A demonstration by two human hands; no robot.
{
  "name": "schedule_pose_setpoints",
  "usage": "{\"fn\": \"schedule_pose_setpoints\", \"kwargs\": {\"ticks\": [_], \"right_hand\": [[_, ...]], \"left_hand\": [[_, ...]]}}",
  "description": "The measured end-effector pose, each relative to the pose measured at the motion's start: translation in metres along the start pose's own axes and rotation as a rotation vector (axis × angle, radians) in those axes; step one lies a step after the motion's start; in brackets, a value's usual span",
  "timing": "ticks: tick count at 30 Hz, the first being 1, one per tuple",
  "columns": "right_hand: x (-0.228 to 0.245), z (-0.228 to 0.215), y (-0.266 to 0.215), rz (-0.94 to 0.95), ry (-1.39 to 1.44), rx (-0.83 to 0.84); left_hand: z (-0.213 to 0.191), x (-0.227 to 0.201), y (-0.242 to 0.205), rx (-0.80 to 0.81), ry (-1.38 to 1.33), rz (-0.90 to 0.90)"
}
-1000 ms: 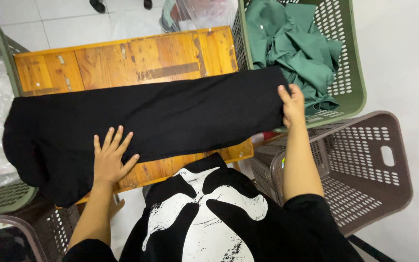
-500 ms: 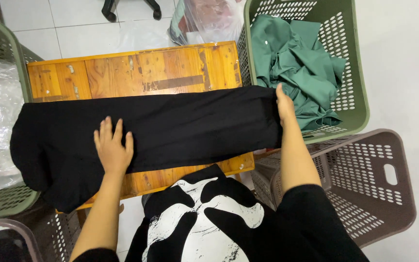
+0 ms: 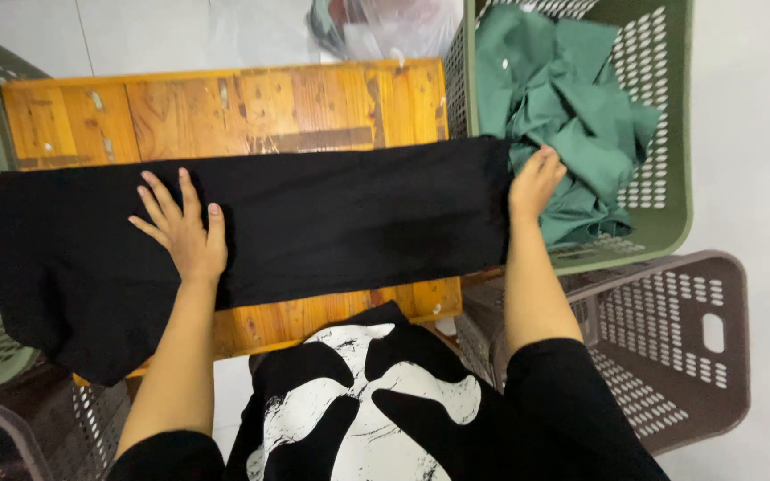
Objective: A person unfolds a black t-shirt on a wooden table, smooths it out, and folds it into a neat rectangular shape.
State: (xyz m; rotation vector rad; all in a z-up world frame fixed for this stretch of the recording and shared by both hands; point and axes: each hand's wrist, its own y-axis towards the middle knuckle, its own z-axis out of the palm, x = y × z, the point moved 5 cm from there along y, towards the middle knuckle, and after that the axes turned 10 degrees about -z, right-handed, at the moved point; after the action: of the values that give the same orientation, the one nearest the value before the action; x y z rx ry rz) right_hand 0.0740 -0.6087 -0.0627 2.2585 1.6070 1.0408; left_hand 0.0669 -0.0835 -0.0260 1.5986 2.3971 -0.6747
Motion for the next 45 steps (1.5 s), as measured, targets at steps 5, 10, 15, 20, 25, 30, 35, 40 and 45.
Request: {"fn": "schedule_pose_setpoints", "kwargs": {"ticks": [5, 10, 15, 20, 25, 30, 35, 40, 45], "right_hand": [[0.057, -0.062, -0.02, 0.643, 0.095, 0.841], [0.0, -0.038, -0.073, 0.562, 0.026, 0.86], [0.036, -0.092, -0.039, 0.124, 0.02, 0.243], [0.041, -0.091, -0.037, 0.23, -0.392, 0.628], [0.027, -0.084, -0.047, 0.473, -0.307, 0.96], [0.03, -0.086, -0.053, 0.398, 0.406, 0.94], [-0.018, -0.086, -0.059, 0.207, -0.074, 0.816], [-0.04, -0.067, -0.055, 0.196, -0.038, 0.822], [-0.055, -0.063, -0.058, 0.169, -0.227, 0.892]], "left_hand": [[0.009, -0.035, -0.052, -0.159, 0.048, 0.469], [0.031, -0.044, -0.071, -0.002, 0.138, 0.465], [0.031, -0.035, -0.073, 0.005, 0.153, 0.527], [0.032, -0.035, -0.074, 0.004, 0.125, 0.55], [0.029, -0.039, -0.076, 0.062, 0.157, 0.538], [0.025, -0.037, -0.087, -0.004, 0.221, 0.509], [0.034, -0.034, -0.095, 0.026, 0.206, 0.512], [0.03, -0.027, -0.096, -0.019, 0.226, 0.53], [0.0, 0.03, -0.101, -0.146, 0.287, 0.357]]}}
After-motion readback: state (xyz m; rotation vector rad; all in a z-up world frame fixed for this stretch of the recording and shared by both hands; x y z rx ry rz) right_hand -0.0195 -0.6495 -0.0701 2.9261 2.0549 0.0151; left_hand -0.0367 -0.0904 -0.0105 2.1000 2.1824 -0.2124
